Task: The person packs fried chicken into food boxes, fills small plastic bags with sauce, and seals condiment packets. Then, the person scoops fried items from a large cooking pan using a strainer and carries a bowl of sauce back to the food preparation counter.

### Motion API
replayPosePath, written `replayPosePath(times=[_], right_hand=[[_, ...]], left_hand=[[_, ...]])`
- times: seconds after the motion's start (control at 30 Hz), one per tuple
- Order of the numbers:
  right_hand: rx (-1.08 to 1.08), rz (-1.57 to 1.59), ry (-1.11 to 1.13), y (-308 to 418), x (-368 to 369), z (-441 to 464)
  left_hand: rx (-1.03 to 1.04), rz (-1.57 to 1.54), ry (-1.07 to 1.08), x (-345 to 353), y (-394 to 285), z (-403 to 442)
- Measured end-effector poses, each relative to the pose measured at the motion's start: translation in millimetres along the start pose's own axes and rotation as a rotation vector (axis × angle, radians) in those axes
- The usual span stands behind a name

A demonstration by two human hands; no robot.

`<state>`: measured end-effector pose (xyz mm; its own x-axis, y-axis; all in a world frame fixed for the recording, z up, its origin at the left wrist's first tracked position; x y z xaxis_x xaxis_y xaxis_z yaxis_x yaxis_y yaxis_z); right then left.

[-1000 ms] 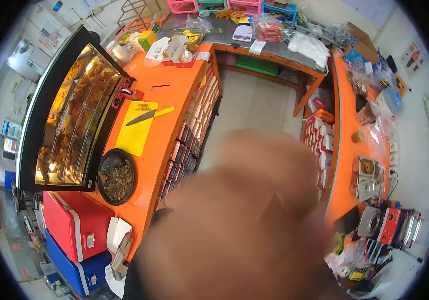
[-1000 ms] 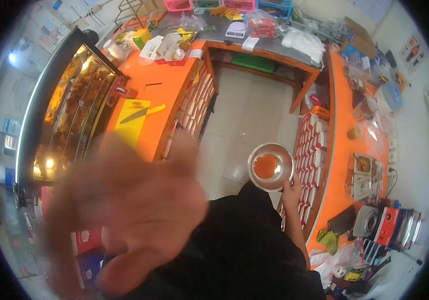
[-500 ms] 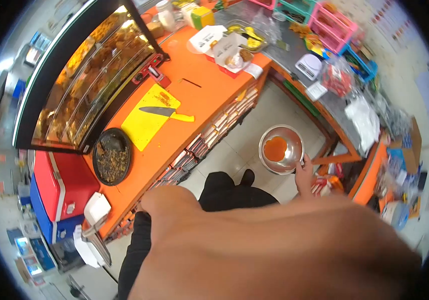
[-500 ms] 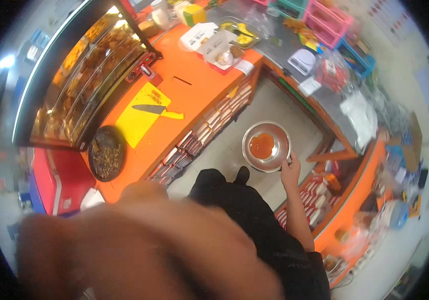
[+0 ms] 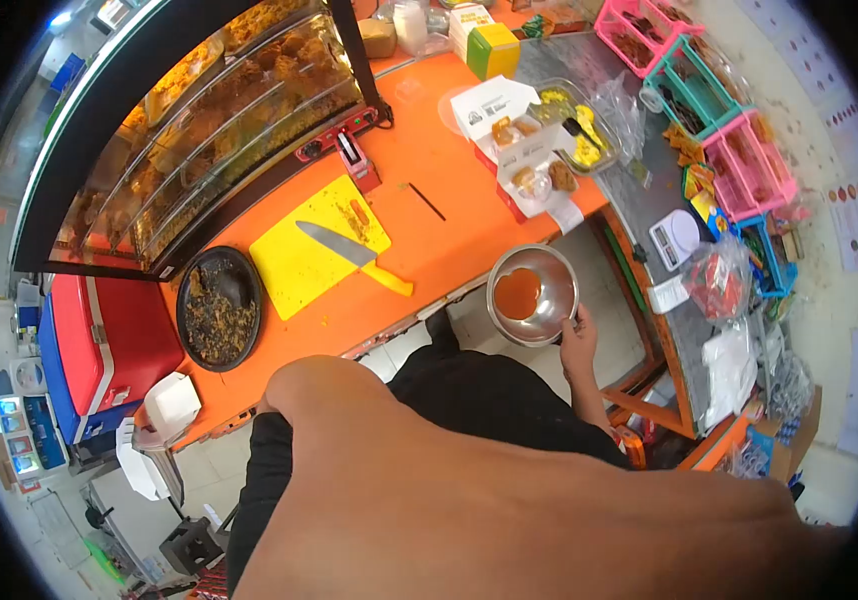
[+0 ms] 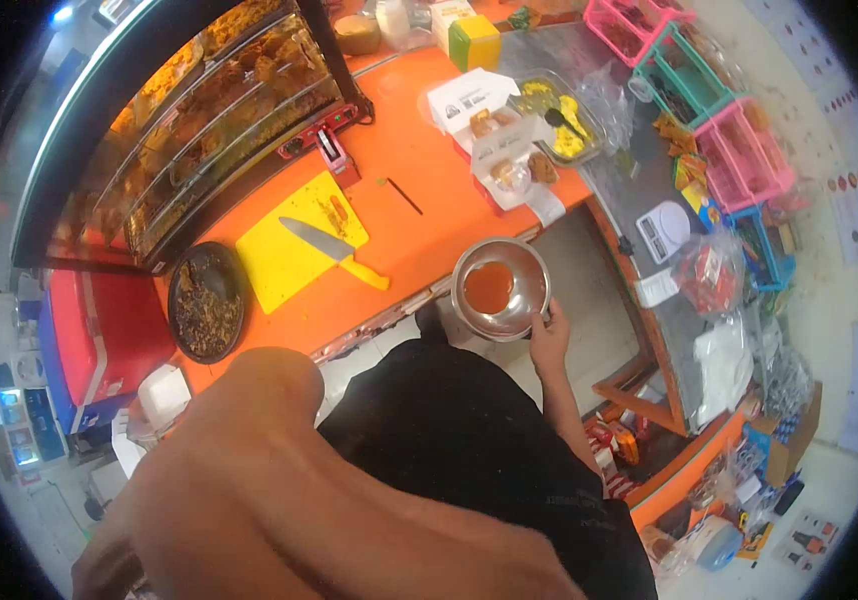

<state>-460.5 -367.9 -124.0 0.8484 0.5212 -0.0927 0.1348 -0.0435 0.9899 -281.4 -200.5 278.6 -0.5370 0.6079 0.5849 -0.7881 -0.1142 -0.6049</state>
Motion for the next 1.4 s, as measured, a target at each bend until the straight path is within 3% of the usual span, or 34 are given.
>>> replayPosePath(times=[0.23,0.3,0.37,0.43,0.47,0.5,0.53,0.57,0.63,0.77,0.8,0.83,0.87,0.93,1.03,1.13,1.2,1.23,1.3,1.4], right_hand=[[0.146,0.03,0.088,5,51,73],[-0.048,-0.102,0.078,-5,64,95],[0.071,-0.044,0.067,-24,75,113],[-0.022,-0.115,0.181,-43,89,138],[-0.009,-0.114,0.198,-21,104,144],[-0.042,-0.167,0.226,-45,107,152],[-0.084,-0.218,0.257,-55,116,162],[-0.13,-0.266,0.286,-57,127,172],[-0.042,-0.212,0.311,-70,146,184],[0.098,-0.098,0.389,-91,175,201],[0.099,-0.091,0.419,-87,182,204],[0.238,0.004,0.416,-80,190,207],[0.379,0.098,0.406,-73,197,208],[0.378,0.093,0.44,-63,210,211],[0.41,0.189,0.423,-48,223,224],[0.413,0.328,0.365,-65,236,235],[0.318,0.403,0.221,-60,238,239],[0.326,0.351,0.261,-60,235,242],[0.352,0.194,0.371,-74,221,240],[0.41,-0.12,0.672,-114,193,224]], left_hand=[[-0.08,-0.041,-0.045,-56,-46,17],[-0.129,-0.046,-0.081,-73,-59,20],[-0.253,-0.077,-0.155,-95,-76,20],[-0.401,-0.126,-0.302,-124,-89,14],[-0.133,0.057,-0.312,-150,-73,2],[0.133,0.244,-0.321,-176,-53,-15],[0.035,0.457,-0.624,-186,-61,-34],[-0.04,0.612,-0.757,-203,-61,-52],[-0.13,0.685,-0.975,-244,-35,-107],[-0.536,0.657,-1.522,-285,54,-223],[-0.598,0.655,-1.587,-289,84,-252],[-0.664,0.65,-1.652,-289,115,-281],[-0.714,0.798,-1.634,-286,145,-306],[-0.768,0.965,-1.56,-276,181,-325],[-0.808,0.962,-1.541,-283,190,-322],[-0.822,1.152,-1.712,-305,175,-315],[-0.427,1.059,-1.989,-324,167,-312],[-0.419,1.061,-1.973,-330,168,-311],[0.02,1.074,-2.113,-350,179,-309],[0.065,0.726,-2.138,-351,185,-277]])
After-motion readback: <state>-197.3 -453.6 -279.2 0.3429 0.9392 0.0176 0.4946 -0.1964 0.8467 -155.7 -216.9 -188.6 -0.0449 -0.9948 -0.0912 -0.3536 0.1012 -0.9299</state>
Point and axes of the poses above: each hand's wrist, its own z-axis towards the middle knuckle, its own x-axis out of the palm, y = z × x, the point moved 2 cm from there along z, towards the middle knuckle, and after that the axes turned 3 degrees about -x, right-handed, at the moved point
